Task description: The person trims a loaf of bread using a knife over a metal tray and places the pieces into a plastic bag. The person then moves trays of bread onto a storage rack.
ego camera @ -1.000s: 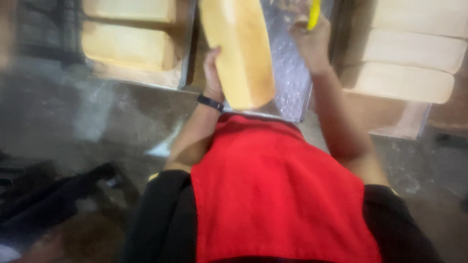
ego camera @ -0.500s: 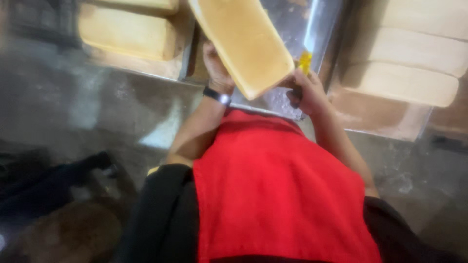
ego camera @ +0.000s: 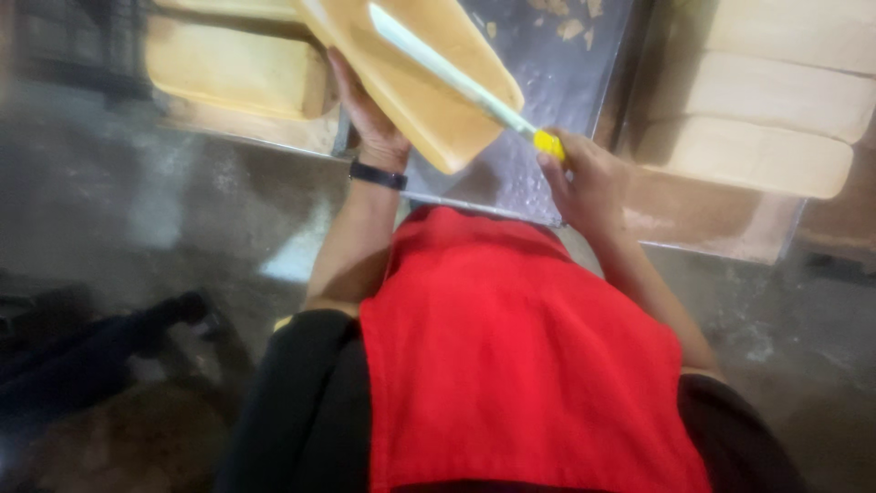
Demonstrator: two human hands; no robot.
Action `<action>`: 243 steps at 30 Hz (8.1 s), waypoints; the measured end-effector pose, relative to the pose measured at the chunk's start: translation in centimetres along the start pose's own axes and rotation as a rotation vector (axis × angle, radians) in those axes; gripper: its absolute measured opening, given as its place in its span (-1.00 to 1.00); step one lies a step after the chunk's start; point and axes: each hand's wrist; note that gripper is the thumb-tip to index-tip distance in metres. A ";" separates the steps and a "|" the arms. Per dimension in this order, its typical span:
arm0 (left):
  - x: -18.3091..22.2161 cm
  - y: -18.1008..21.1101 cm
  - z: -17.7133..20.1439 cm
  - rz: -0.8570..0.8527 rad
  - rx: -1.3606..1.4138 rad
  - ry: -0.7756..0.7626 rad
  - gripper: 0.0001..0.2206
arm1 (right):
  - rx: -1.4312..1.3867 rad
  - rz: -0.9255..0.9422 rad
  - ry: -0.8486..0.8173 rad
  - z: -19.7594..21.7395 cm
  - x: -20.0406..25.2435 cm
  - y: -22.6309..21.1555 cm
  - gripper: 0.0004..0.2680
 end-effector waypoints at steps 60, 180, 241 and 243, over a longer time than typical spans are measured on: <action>1.9 2.2 -1.2 0.122 -0.072 -0.186 -0.31 | -0.865 -0.170 0.323 -8.1 -3.5 6.9 -0.93; 3.7 -0.3 -5.4 0.482 -0.241 0.018 -0.59 | 0.165 0.183 0.219 0.3 -5.0 1.0 -0.74; 4.8 0.2 -5.4 0.359 0.013 0.066 -0.35 | 0.122 -0.143 -0.057 0.1 0.6 3.3 -0.81; 4.9 0.3 -5.4 0.354 0.019 0.055 -0.35 | 0.143 -0.170 -0.073 -0.2 0.8 3.6 -0.81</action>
Point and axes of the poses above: each hand's wrist, its own x-axis away from the middle knuckle, its own z-axis out of the back of the hand, y = z × x, and after that the axes turned 15 degrees about z, right-handed
